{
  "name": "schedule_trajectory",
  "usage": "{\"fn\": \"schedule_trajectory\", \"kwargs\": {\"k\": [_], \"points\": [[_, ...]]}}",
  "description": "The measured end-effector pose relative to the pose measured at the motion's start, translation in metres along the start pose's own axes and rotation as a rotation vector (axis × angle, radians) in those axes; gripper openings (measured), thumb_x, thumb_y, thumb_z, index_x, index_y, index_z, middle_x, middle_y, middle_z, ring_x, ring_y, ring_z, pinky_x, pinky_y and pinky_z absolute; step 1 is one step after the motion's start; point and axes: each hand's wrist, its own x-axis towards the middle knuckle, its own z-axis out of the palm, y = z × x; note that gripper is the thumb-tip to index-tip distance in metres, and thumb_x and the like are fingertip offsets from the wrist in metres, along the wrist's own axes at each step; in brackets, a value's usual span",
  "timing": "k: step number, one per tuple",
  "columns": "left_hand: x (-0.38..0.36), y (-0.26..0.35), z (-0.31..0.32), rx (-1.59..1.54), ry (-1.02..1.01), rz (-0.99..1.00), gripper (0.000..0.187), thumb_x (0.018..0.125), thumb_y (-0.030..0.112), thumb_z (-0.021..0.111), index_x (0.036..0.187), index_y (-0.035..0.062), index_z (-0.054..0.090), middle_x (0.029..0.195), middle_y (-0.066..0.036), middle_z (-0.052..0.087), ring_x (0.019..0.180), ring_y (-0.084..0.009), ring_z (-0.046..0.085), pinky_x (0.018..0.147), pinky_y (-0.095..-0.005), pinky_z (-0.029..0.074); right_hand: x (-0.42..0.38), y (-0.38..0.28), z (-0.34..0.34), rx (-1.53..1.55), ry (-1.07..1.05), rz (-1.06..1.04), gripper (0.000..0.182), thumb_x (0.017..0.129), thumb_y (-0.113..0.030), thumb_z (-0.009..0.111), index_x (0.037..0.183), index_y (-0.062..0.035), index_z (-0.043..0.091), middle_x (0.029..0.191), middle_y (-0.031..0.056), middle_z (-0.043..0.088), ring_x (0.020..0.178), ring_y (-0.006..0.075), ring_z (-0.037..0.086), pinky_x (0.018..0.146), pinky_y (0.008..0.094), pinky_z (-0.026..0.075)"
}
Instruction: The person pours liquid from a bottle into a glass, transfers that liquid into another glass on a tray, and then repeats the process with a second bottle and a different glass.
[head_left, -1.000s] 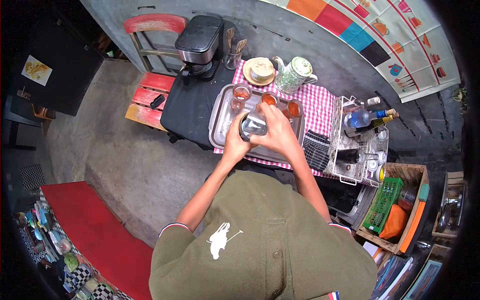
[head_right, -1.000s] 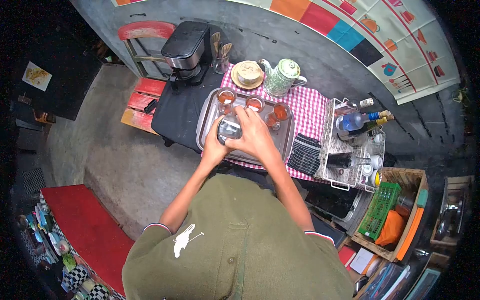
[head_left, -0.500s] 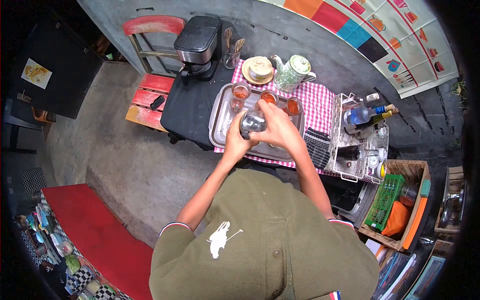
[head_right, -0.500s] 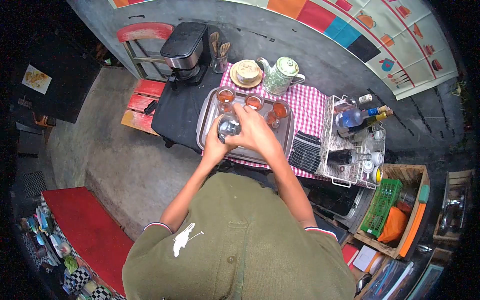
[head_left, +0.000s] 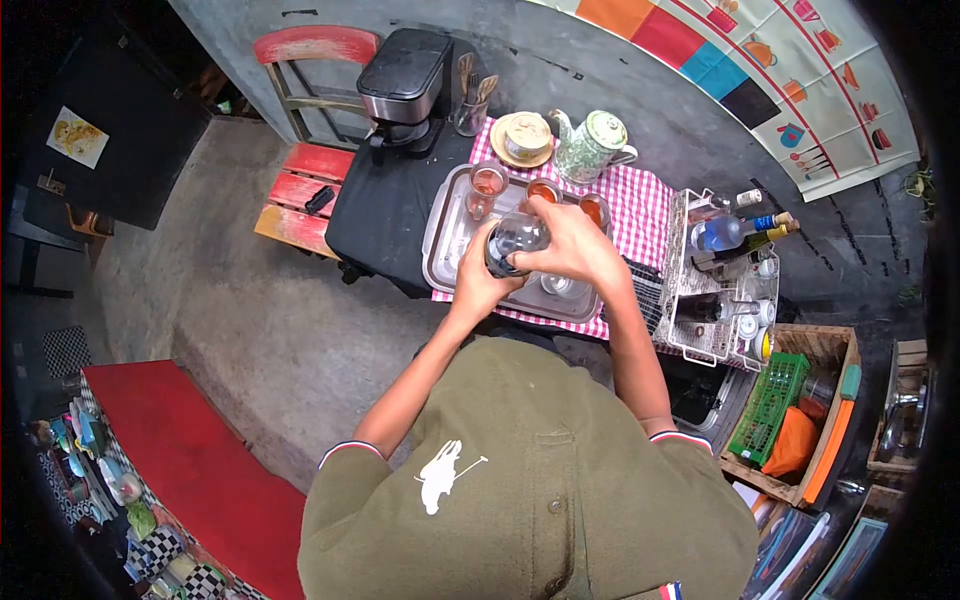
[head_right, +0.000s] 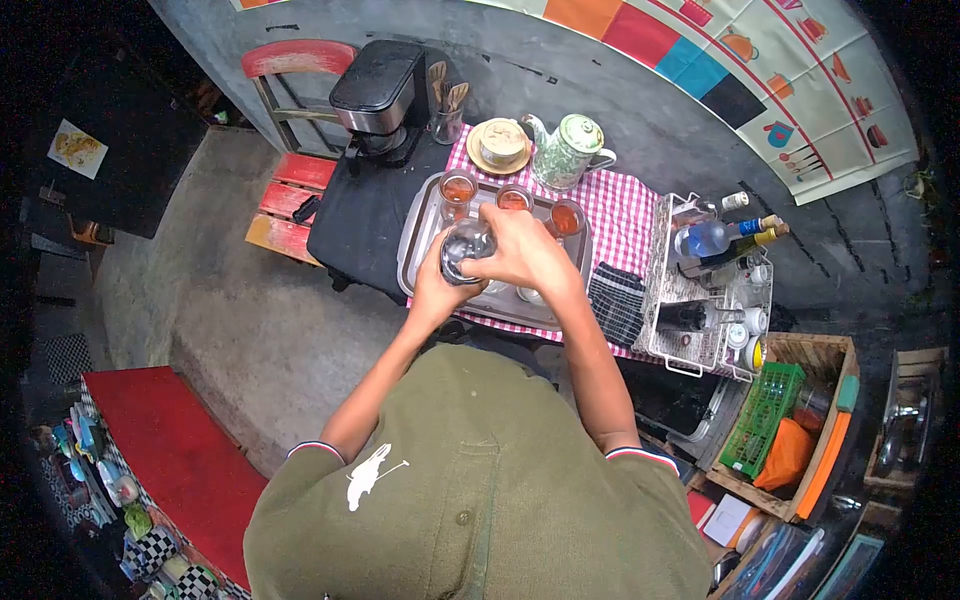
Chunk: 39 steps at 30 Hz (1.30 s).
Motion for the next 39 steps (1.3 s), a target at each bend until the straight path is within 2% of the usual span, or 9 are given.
{"fn": "schedule_trajectory", "kwargs": {"k": [4,8,13,22,25,31,34,37,39], "points": [[-0.002,0.007,-0.001,0.006,0.003,-0.002,0.076,0.059,0.008,0.086,0.128,0.0055,0.055,0.116,-0.011,0.065,0.11,-0.0247,0.064,0.096,-0.0368,0.049,0.001,-0.005,-0.014,-0.046,-0.05,0.032,0.058,0.067,-0.036,0.079,0.101,0.0083,0.065,0.083,0.0261,0.069,0.078,0.0362,0.071,0.075,0.0438,0.053],[-0.006,0.01,-0.002,0.009,0.008,0.004,0.077,0.06,0.009,0.086,0.13,0.0045,0.054,0.117,-0.011,0.065,0.112,-0.0248,0.064,0.097,-0.0367,0.048,0.008,-0.008,-0.026,-0.118,-0.185,0.134,0.061,0.07,-0.049,0.075,0.103,0.0021,0.07,0.08,0.0242,0.069,0.075,0.0346,0.07,0.073,0.0423,0.053],[-0.009,0.005,-0.004,0.038,0.0,0.022,0.083,0.059,0.009,0.087,0.134,0.0033,0.052,0.12,-0.013,0.065,0.115,-0.0253,0.063,0.1,-0.0369,0.048,0.016,-0.01,-0.028,-0.223,-0.277,0.135,0.066,0.072,-0.059,0.07,0.102,-0.0002,0.071,0.083,0.0251,0.069,0.081,0.0394,0.069,0.076,0.0462,0.053],[-0.017,0.008,-0.004,0.052,-0.008,-0.056,0.086,0.059,0.009,0.087,0.136,0.0015,0.05,0.122,-0.014,0.065,0.116,-0.0253,0.063,0.1,-0.0375,0.048,0.013,-0.023,-0.034,-0.159,-0.285,0.107,0.067,0.072,-0.058,0.07,0.095,0.0053,0.071,0.08,0.0267,0.067,0.077,0.0384,0.069,0.072,0.0458,0.052],[-0.018,0.004,-0.003,0.052,-0.007,-0.038,0.087,0.059,0.009,0.088,0.137,0.001,0.05,0.123,-0.015,0.064,0.117,-0.0254,0.062,0.1,-0.0372,0.048,0.01,-0.018,-0.031,-0.148,-0.254,0.109,0.066,0.072,-0.057,0.071,0.095,0.0056,0.071,0.077,0.0243,0.067,0.071,0.0328,0.069,0.068,0.0431,0.053],[-0.019,0.003,-0.004,0.057,-0.001,0.0,0.083,0.059,0.008,0.088,0.133,0.0014,0.051,0.122,-0.013,0.063,0.116,-0.0243,0.061,0.101,-0.0362,0.047,-0.003,0.0,-0.027,0.179,-0.246,0.121,0.052,0.078,-0.041,0.075,0.104,0.0043,0.07,0.073,0.0076,0.066,0.066,0.0138,0.063,0.058,0.0324,0.05],[-0.02,0.009,-0.005,0.063,0.005,0.014,0.08,0.06,0.008,0.087,0.131,0.0024,0.052,0.12,-0.011,0.062,0.115,-0.0233,0.061,0.101,-0.0359,0.047,-0.013,0.006,-0.023,0.367,-0.238,0.137,0.055,0.078,-0.044,0.074,0.099,0.0069,0.069,0.077,0.0163,0.068,0.071,0.0225,0.066,0.067,0.0374,0.052],[-0.019,0.009,-0.006,0.08,0.016,0.078,0.08,0.061,0.009,0.088,0.132,0.0028,0.05,0.12,-0.011,0.062,0.113,-0.0218,0.061,0.099,-0.0346,0.047,-0.025,0.011,-0.009,0.491,0.01,0.033,0.052,0.076,-0.038,0.079,0.104,0.004,0.066,0.084,0.0105,0.068,0.079,0.0155,0.064,0.071,0.0344,0.051],[-0.018,0.011,-0.008,0.009,-0.022,-0.016,0.08,0.063,0.01,0.088,0.133,0.0014,0.049,0.124,-0.011,0.059,0.118,-0.021,0.058,0.103,-0.0341,0.045,-0.027,0.02,0.0,0.549,0.048,-0.014,0.051,0.075,-0.035,0.081,0.105,0.0019,0.065,0.09,0.0092,0.069,0.083,0.0141,0.063,0.075,0.0334,0.05]]}}
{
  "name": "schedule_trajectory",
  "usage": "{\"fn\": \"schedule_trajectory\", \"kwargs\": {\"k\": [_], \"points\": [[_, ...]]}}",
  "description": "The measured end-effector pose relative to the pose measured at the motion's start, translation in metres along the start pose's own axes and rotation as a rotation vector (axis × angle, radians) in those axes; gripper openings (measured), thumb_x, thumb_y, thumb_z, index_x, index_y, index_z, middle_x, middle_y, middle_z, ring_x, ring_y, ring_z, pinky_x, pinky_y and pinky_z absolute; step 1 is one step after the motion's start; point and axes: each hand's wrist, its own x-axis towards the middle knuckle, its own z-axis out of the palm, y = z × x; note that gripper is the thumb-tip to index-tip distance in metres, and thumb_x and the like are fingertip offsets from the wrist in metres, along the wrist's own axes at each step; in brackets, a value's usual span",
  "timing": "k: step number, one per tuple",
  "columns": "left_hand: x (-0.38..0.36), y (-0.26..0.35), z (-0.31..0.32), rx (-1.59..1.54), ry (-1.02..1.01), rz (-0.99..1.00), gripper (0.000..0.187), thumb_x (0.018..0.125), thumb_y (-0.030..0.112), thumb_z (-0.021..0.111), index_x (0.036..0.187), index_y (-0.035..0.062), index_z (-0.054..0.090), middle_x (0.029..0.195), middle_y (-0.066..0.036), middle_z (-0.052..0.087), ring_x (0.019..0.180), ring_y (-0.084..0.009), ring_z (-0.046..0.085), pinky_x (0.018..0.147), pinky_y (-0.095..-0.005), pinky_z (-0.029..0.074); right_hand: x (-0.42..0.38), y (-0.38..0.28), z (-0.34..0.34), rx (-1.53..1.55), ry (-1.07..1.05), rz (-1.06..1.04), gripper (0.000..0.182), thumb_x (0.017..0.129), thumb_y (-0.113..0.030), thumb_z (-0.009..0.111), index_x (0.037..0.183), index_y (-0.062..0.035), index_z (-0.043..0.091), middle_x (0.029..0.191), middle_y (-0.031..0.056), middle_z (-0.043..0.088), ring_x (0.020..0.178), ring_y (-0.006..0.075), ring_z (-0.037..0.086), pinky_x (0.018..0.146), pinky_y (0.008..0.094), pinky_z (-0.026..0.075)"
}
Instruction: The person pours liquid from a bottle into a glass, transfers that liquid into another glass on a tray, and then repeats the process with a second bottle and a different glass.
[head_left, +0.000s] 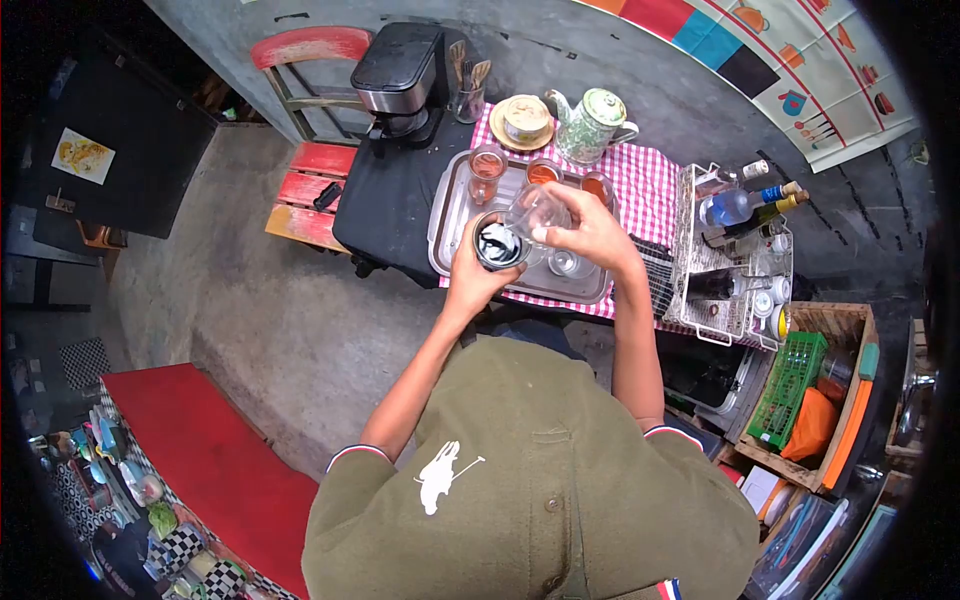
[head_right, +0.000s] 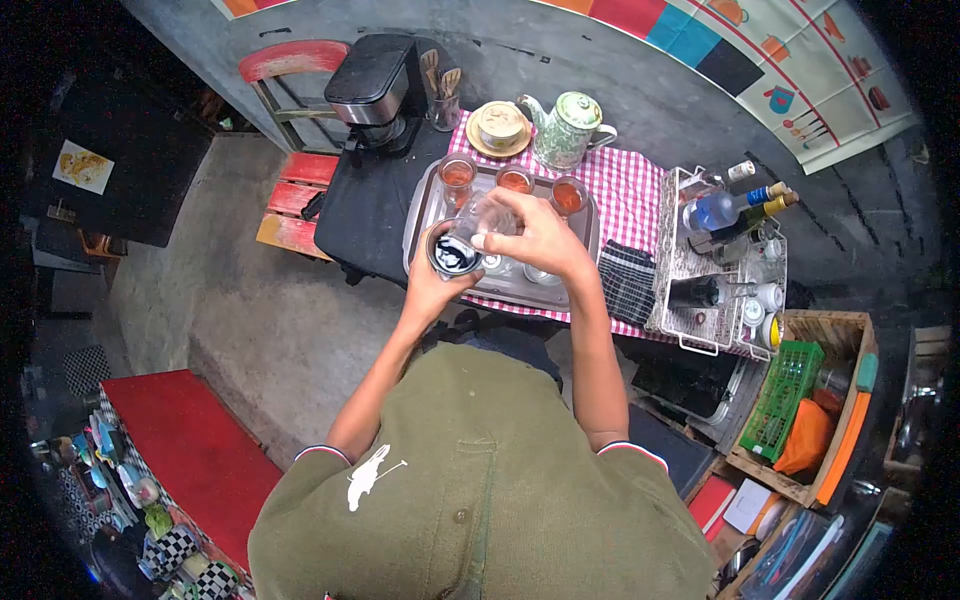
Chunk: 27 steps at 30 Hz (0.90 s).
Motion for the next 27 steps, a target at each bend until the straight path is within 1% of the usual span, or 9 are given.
{"fn": "schedule_trajectory", "kwargs": {"k": [1,2,5,6,10,14,21,22,27], "points": [[0.0,0.0,-0.001,-0.036,-0.02,-0.048,0.081,0.064,0.01,0.088,0.133,0.0007,0.048,0.127,-0.011,0.057,0.121,-0.0206,0.056,0.104,-0.0339,0.044,-0.002,0.005,0.001,0.029,0.013,-0.026,0.05,0.074,-0.034,0.081,0.106,0.0009,0.064,0.093,0.0085,0.069,0.085,0.0134,0.063,0.076,0.0329,0.05],[0.001,-0.001,-0.002,-0.035,-0.023,-0.018,0.078,0.065,0.008,0.087,0.133,0.0013,0.048,0.126,-0.01,0.057,0.121,-0.0195,0.055,0.104,-0.0334,0.044,-0.003,0.008,0.003,0.119,0.012,-0.082,0.05,0.073,-0.028,0.081,0.111,-0.0018,0.061,0.096,0.0063,0.068,0.089,0.0136,0.063,0.08,0.0315,0.05],[0.004,-0.008,-0.005,-0.028,-0.005,0.014,0.077,0.066,0.008,0.087,0.132,0.0016,0.049,0.124,-0.008,0.056,0.12,-0.0193,0.055,0.104,-0.0331,0.043,-0.008,0.01,0.007,0.202,0.059,-0.099,0.051,0.072,-0.021,0.08,0.115,-0.0035,0.059,0.102,0.005,0.068,0.095,0.0132,0.064,0.085,0.031,0.05],[0.006,-0.006,-0.009,0.018,-0.014,0.024,0.076,0.067,0.008,0.087,0.131,0.0021,0.048,0.123,-0.008,0.056,0.119,-0.019,0.055,0.104,-0.033,0.043,-0.009,0.012,0.006,0.215,0.047,-0.051,0.052,0.072,-0.016,0.078,0.117,-0.0043,0.057,0.104,0.005,0.067,0.1,0.0135,0.065,0.089,0.032,0.051],[0.014,-0.022,-0.017,-0.038,0.018,0.076,0.076,0.069,0.008,0.087,0.132,0.0026,0.044,0.125,-0.009,0.055,0.121,-0.0191,0.054,0.105,-0.0332,0.042,-0.013,0.02,0.011,0.347,0.115,-0.043,0.055,0.071,-0.011,0.079,0.119,-0.0061,0.053,0.108,0.0055,0.068,0.102,0.0151,0.065,0.092,0.0329,0.052],[0.025,-0.039,-0.031,-0.035,0.036,0.055,0.081,0.07,0.007,0.087,0.135,0.0023,0.039,0.128,-0.011,0.054,0.122,-0.0211,0.053,0.106,-0.0339,0.041,-0.018,0.031,0.016,0.359,0.164,-0.029,0.057,0.071,-0.012,0.08,0.12,-0.0063,0.052,0.11,0.0055,0.066,0.104,0.0143,0.064,0.091,0.0318,0.053],[0.043,-0.067,-0.045,0.047,-0.017,0.112,0.081,0.07,0.008,0.087,0.135,0.0011,0.039,0.128,-0.011,0.055,0.123,-0.022,0.054,0.108,-0.0343,0.04,-0.025,0.052,0.024,0.425,0.293,-0.005,0.057,0.072,-0.014,0.08,0.12,-0.0066,0.05,0.111,0.0051,0.064,0.107,0.0143,0.063,0.091,0.0312,0.052],[0.046,-0.07,-0.044,0.051,-0.008,0.143,0.079,0.07,0.009,0.086,0.135,0.0012,0.041,0.128,-0.01,0.056,0.123,-0.0214,0.055,0.107,-0.0341,0.041,-0.025,0.056,0.026,0.438,0.311,-0.012,0.057,0.072,-0.015,0.081,0.12,-0.0064,0.05,0.111,0.0051,0.063,0.107,0.0143,0.063,0.091,0.0313,0.052],[0.048,-0.084,-0.044,0.097,-0.032,0.067,0.078,0.068,0.012,0.087,0.134,0.0015,0.047,0.128,-0.009,0.058,0.122,-0.0199,0.056,0.106,-0.0329,0.042,-0.031,0.064,0.028,0.424,0.342,0.042,0.058,0.071,-0.016,0.082,0.119,-0.0052,0.05,0.108,0.0054,0.064,0.105,0.0143,0.063,0.091,0.0317,0.052]]}}
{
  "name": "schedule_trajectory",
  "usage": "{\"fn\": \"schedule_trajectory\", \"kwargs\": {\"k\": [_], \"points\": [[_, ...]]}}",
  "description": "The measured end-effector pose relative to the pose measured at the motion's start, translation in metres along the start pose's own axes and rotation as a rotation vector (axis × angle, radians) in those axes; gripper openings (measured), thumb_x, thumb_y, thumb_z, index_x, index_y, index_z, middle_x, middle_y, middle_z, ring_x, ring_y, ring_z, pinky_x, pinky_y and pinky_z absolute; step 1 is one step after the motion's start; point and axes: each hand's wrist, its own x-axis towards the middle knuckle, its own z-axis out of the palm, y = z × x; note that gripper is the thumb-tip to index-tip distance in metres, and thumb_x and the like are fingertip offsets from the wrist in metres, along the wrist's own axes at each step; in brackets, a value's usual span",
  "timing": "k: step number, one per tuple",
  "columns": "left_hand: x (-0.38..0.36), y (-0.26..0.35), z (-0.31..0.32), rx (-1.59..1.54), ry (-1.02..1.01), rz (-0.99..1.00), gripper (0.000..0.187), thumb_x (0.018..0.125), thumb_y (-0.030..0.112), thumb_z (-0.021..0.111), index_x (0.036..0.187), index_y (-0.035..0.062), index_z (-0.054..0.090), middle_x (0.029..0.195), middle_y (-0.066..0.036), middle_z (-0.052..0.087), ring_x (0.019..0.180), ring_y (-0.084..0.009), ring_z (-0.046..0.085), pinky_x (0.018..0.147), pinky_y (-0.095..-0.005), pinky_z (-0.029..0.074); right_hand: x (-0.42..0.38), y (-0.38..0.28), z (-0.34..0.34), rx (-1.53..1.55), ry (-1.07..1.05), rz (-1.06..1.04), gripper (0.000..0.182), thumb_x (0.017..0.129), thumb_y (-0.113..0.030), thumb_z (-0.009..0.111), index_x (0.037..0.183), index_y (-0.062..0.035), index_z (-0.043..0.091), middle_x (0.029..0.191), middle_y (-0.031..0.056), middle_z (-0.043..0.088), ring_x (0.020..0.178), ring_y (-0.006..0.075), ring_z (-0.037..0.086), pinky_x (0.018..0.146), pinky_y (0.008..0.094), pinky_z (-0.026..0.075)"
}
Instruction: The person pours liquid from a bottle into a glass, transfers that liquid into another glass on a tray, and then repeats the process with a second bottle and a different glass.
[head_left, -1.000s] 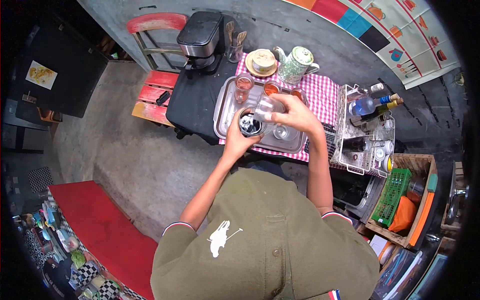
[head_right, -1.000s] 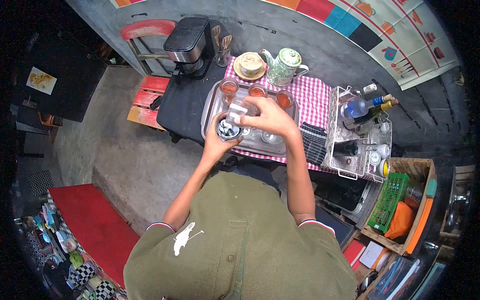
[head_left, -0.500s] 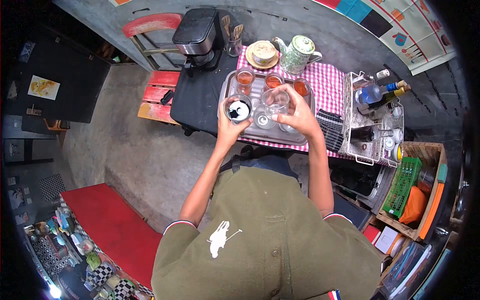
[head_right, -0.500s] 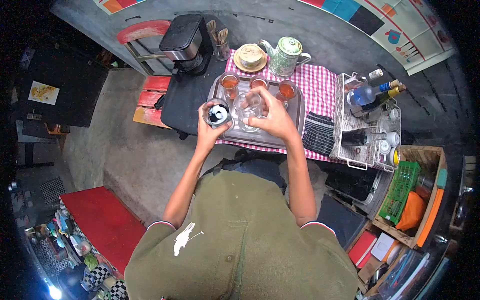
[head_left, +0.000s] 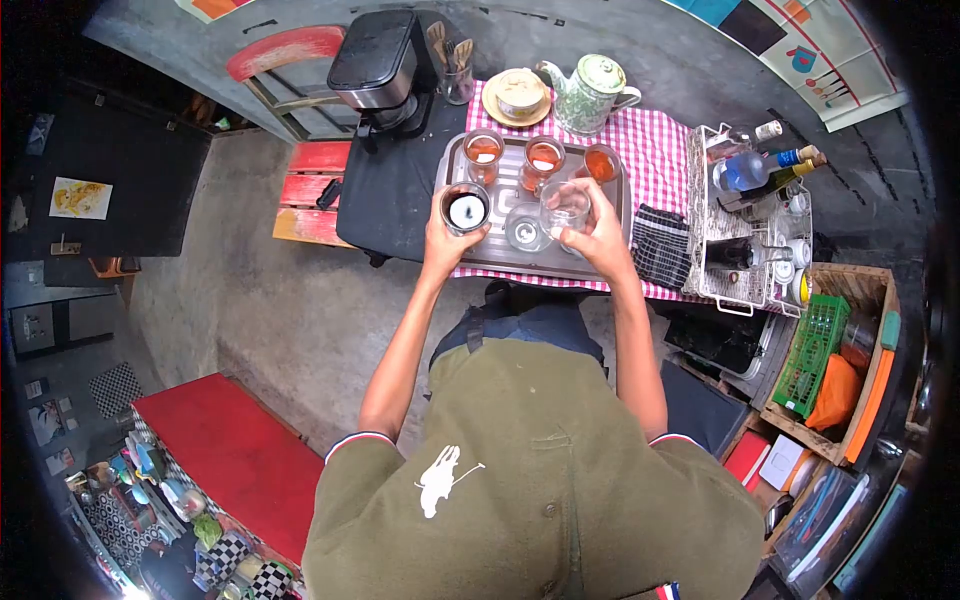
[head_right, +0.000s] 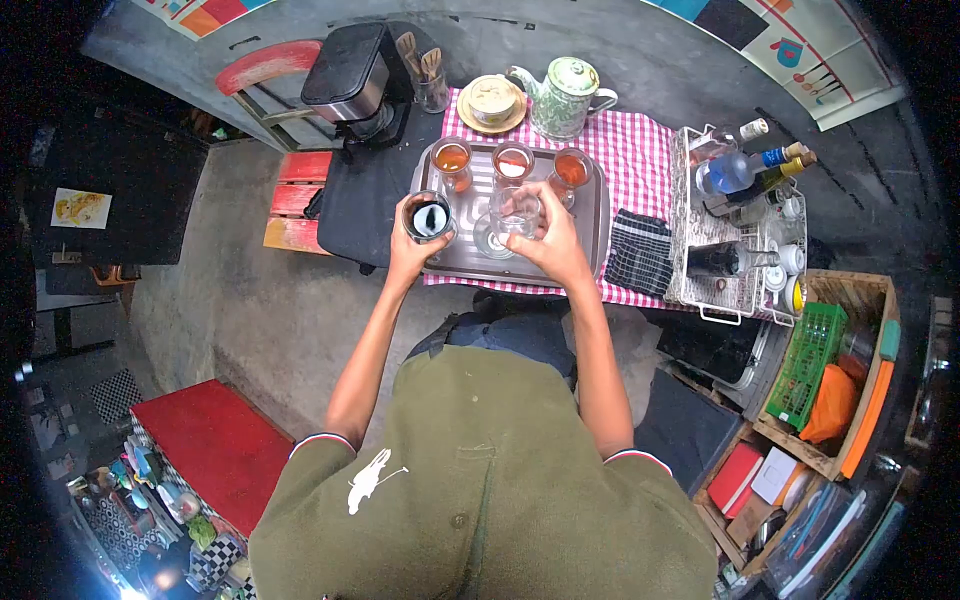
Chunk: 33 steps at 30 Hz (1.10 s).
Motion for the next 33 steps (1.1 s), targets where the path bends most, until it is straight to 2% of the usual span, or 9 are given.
{"fn": "schedule_trajectory", "kwargs": {"k": [3,6,7,13,18,31,33], "points": [[0.002,-0.012,0.0,0.044,-0.027,-0.025,0.076,0.067,0.012,0.088,0.132,0.0002,0.051,0.127,-0.009,0.059,0.121,-0.02,0.057,0.105,-0.0331,0.042,-0.004,-0.004,0.002,-0.089,0.027,0.005,0.059,0.071,-0.017,0.082,0.119,-0.0045,0.05,0.106,0.0059,0.065,0.102,0.0146,0.064,0.09,0.0321,0.053],[0.001,-0.024,0.003,0.15,0.043,0.075,0.075,0.065,0.016,0.088,0.129,-0.0015,0.053,0.121,-0.014,0.061,0.115,-0.0254,0.061,0.101,-0.0354,0.046,-0.007,-0.008,0.003,-0.149,0.037,0.002,0.059,0.07,-0.016,0.083,0.118,-0.0039,0.051,0.105,0.0069,0.066,0.1,0.015,0.065,0.089,0.0327,0.053],[0.001,-0.022,0.003,0.147,0.026,0.035,0.077,0.065,0.017,0.089,0.13,-0.0015,0.053,0.121,-0.015,0.061,0.116,-0.0264,0.06,0.101,-0.0359,0.046,-0.008,-0.01,0.003,-0.167,0.031,0.002,0.059,0.069,-0.016,0.083,0.118,-0.0038,0.052,0.104,0.0073,0.067,0.1,0.0151,0.065,0.089,0.0328,0.053],[0.002,-0.04,0.006,0.191,0.001,0.029,0.073,0.065,0.02,0.09,0.126,-0.0003,0.056,0.119,-0.013,0.063,0.114,-0.0242,0.062,0.101,-0.0359,0.046,-0.015,-0.024,0.009,-0.308,0.015,0.008,0.059,0.069,-0.012,0.082,0.119,-0.0035,0.052,0.104,0.0089,0.068,0.101,0.0151,0.065,0.087,0.0332,0.054],[-0.002,-0.042,0.007,0.166,0.002,-0.035,0.072,0.065,0.019,0.089,0.127,-0.0004,0.056,0.118,-0.012,0.065,0.112,-0.0233,0.063,0.1,-0.035,0.047,-0.021,-0.022,0.009,-0.211,-0.019,0.044,0.06,0.071,-0.016,0.084,0.119,-0.0042,0.051,0.104,0.0082,0.069,0.101,0.0152,0.065,0.088,0.0339,0.053],[-0.001,-0.042,0.006,0.175,-0.012,-0.025,0.076,0.067,0.016,0.09,0.131,-0.0009,0.053,0.124,-0.013,0.064,0.117,-0.0226,0.061,0.103,-0.0352,0.045,-0.025,-0.011,0.007,-0.087,-0.027,0.058,0.057,0.071,-0.016,0.084,0.117,-0.0058,0.051,0.103,0.0057,0.066,0.098,0.0136,0.064,0.089,0.0322,0.052],[-0.002,-0.043,0.006,0.159,-0.008,-0.017,0.078,0.066,0.018,0.091,0.131,-0.0007,0.052,0.123,-0.015,0.064,0.116,-0.0259,0.062,0.101,-0.0367,0.046,-0.026,-0.011,0.008,-0.09,-0.015,0.083,0.057,0.071,-0.016,0.084,0.117,-0.0056,0.051,0.103,0.0057,0.066,0.098,0.0134,0.064,0.089,0.032,0.052]]}}
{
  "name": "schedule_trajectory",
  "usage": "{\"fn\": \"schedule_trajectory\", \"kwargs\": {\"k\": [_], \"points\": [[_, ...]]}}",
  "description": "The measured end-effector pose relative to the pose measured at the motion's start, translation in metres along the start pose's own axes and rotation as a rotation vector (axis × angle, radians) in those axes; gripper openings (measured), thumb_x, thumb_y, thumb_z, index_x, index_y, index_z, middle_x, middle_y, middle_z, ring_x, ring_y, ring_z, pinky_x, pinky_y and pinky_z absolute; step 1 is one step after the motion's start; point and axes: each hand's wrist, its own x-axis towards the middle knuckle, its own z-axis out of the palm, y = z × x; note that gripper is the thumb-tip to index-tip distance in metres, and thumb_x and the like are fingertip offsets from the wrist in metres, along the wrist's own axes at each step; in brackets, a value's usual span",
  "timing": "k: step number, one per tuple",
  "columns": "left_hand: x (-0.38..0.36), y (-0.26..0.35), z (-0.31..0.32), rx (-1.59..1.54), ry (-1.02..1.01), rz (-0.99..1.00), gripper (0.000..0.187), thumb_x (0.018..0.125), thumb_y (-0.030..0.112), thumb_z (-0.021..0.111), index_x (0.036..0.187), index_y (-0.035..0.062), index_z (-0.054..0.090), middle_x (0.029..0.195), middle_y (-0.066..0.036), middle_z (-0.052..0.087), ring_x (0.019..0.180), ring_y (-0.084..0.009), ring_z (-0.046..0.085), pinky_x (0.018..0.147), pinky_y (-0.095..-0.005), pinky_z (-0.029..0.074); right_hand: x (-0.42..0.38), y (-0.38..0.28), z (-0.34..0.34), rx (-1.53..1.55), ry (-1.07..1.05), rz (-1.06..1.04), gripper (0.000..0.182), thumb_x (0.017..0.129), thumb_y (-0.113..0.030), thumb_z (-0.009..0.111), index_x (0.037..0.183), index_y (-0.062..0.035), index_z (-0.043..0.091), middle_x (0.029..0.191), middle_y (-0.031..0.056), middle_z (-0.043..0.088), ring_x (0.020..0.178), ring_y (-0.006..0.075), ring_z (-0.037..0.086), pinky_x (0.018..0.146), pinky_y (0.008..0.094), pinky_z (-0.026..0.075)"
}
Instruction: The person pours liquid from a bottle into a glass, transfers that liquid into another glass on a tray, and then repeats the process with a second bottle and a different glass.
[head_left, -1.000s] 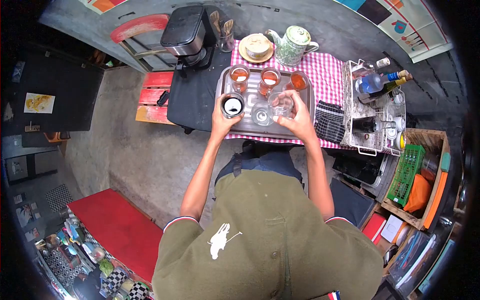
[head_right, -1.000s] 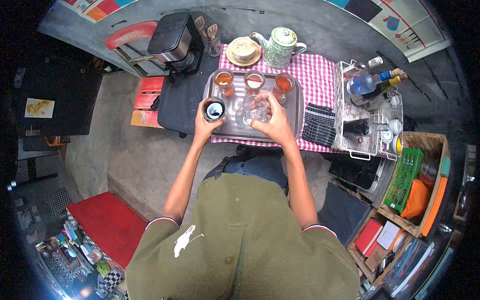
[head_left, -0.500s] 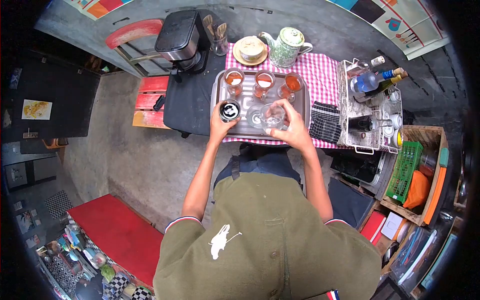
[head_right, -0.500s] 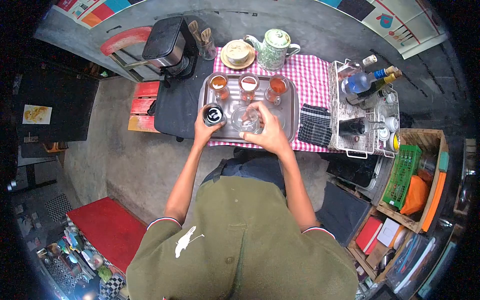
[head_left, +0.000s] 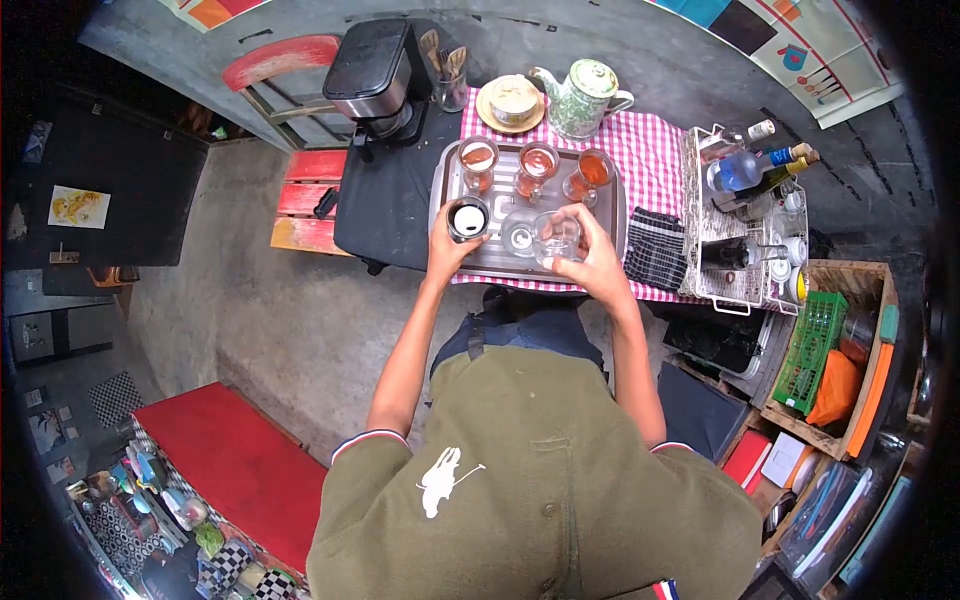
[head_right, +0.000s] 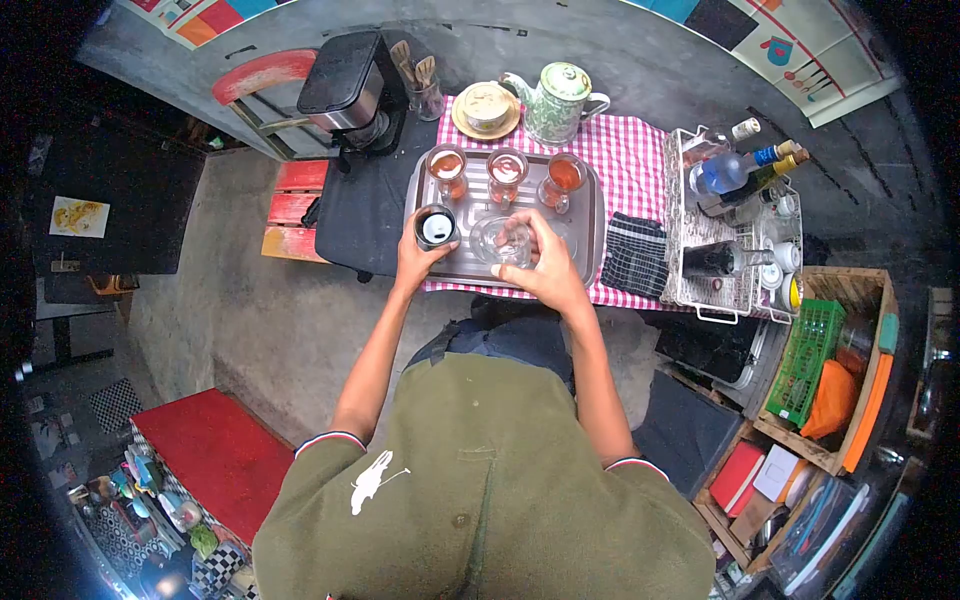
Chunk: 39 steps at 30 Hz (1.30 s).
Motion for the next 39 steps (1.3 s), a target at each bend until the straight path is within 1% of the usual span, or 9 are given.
{"fn": "schedule_trajectory", "kwargs": {"k": [8,11,15,17,21,27,30,36,39], "points": [[0.001,-0.002,0.001,0.0,-0.004,0.021,0.08,0.066,0.02,0.091,0.132,-0.0008,0.051,0.123,-0.016,0.063,0.117,-0.0279,0.061,0.102,-0.0382,0.047,-0.003,-0.004,0.002,0.018,0.011,0.039,0.058,0.071,-0.013,0.083,0.118,-0.0052,0.05,0.105,0.0066,0.067,0.098,0.0141,0.065,0.088,0.0321,0.053],[0.001,-0.002,0.002,-0.005,0.011,0.026,0.08,0.067,0.021,0.091,0.132,-0.001,0.051,0.124,-0.016,0.063,0.118,-0.0281,0.061,0.102,-0.0383,0.047,-0.002,-0.005,0.001,-0.02,-0.013,0.059,0.053,0.073,-0.01,0.077,0.118,-0.0062,0.049,0.108,0.004,0.063,0.102,0.0122,0.061,0.087,0.0291,0.052],[0.004,-0.008,0.004,0.016,0.007,0.032,0.083,0.066,0.021,0.092,0.134,-0.0009,0.049,0.125,-0.017,0.063,0.118,-0.0282,0.061,0.102,-0.0381,0.046,-0.004,-0.006,0.0,-0.018,-0.008,0.07,0.052,0.073,-0.01,0.077,0.117,-0.006,0.05,0.108,0.0042,0.063,0.102,0.0122,0.061,0.087,0.029,0.052],[0.004,-0.008,0.003,0.006,-0.012,0.026,0.083,0.068,0.022,0.092,0.135,-0.0006,0.049,0.127,-0.016,0.062,0.12,-0.0259,0.06,0.104,-0.0371,0.045,-0.005,-0.007,-0.001,-0.027,-0.006,0.082,0.052,0.073,-0.01,0.078,0.117,-0.0059,0.05,0.108,0.0043,0.063,0.102,0.0122,0.061,0.086,0.0289,0.052],[0.004,-0.008,0.003,0.008,-0.019,0.024,0.084,0.068,0.022,0.092,0.136,-0.0003,0.048,0.128,-0.015,0.062,0.121,-0.0245,0.059,0.106,-0.0365,0.044,-0.005,0.001,-0.002,-0.066,0.025,0.02,0.056,0.072,-0.011,0.081,0.118,-0.0045,0.05,0.104,0.0083,0.068,0.094,0.0149,0.066,0.085,0.0324,0.054],[0.004,-0.007,0.002,-0.033,-0.058,0.004,0.086,0.069,0.024,0.092,0.137,-0.0014,0.045,0.13,-0.016,0.059,0.123,-0.0255,0.057,0.107,-0.0379,0.043,-0.01,-0.006,-0.001,-0.089,0.036,0.046,0.055,0.073,-0.013,0.082,0.117,-0.0046,0.05,0.102,0.0078,0.068,0.093,0.0146,0.065,0.084,0.0323,0.054],[0.004,-0.012,0.005,-0.017,-0.01,0.024,0.086,0.067,0.023,0.092,0.136,-0.0006,0.047,0.129,-0.017,0.06,0.121,-0.0282,0.059,0.104,-0.0375,0.045,-0.012,-0.001,-0.004,-0.082,0.042,0.041,0.055,0.073,-0.014,0.082,0.117,-0.0046,0.05,0.102,0.0078,0.068,0.093,0.014,0.065,0.083,0.032,0.054],[-0.007,-0.017,-0.002,0.02,-0.051,-0.026,0.097,0.068,0.028,0.092,0.144,-0.0006,0.039,0.141,-0.023,0.049,0.133,-0.0321,0.049,0.108,-0.0399,0.043,-0.017,-0.006,-0.006,-0.079,0.049,0.062,0.056,0.073,-0.016,0.083,0.117,-0.0043,0.05,0.102,0.0076,0.068,0.094,0.0133,0.064,0.084,0.0318,0.053],[-0.019,-0.014,-0.014,0.032,-0.054,-0.053,0.099,0.07,0.027,0.091,0.147,0.0008,0.037,0.146,-0.02,0.045,0.135,-0.0319,0.047,0.111,-0.0443,0.041,-0.018,-0.001,-0.008,-0.072,0.05,0.059,0.056,0.073,-0.015,0.083,0.118,-0.0044,0.05,0.102,0.0072,0.067,0.095,0.0134,0.064,0.086,0.0319,0.052]]}}
